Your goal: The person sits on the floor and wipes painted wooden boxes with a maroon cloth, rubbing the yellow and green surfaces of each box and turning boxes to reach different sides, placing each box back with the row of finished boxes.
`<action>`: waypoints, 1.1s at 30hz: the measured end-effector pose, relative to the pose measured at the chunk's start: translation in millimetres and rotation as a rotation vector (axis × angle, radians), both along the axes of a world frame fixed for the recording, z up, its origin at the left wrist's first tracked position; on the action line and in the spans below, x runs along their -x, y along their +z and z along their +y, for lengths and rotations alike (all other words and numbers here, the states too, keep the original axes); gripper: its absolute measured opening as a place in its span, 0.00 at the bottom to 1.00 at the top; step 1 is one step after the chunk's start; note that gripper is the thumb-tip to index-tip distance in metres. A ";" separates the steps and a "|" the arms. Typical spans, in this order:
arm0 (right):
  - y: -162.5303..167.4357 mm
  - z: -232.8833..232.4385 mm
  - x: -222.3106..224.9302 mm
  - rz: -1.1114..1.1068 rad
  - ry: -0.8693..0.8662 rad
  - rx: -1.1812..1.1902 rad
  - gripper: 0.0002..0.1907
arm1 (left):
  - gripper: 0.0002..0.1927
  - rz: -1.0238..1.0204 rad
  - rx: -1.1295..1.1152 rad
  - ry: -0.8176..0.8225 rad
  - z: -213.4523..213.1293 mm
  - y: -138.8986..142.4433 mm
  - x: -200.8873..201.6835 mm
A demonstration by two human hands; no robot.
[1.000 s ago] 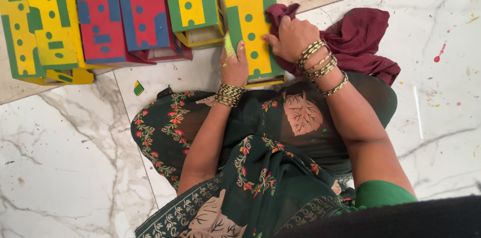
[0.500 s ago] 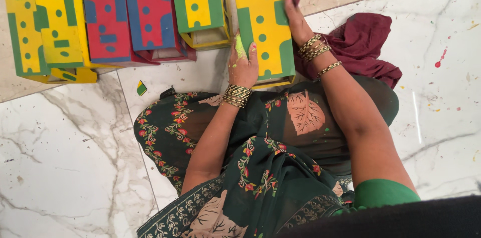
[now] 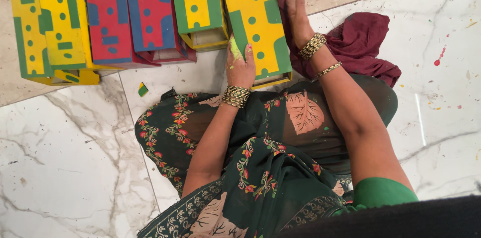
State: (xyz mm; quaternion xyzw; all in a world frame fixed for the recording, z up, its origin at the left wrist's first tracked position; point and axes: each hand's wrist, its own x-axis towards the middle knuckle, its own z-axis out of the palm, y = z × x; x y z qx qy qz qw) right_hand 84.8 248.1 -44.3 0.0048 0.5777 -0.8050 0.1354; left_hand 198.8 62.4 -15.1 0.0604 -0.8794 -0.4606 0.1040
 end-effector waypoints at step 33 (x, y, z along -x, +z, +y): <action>-22.2 1.6 8.9 -0.031 0.226 -0.352 0.53 | 0.30 -0.011 0.039 0.022 7.4 -3.3 5.0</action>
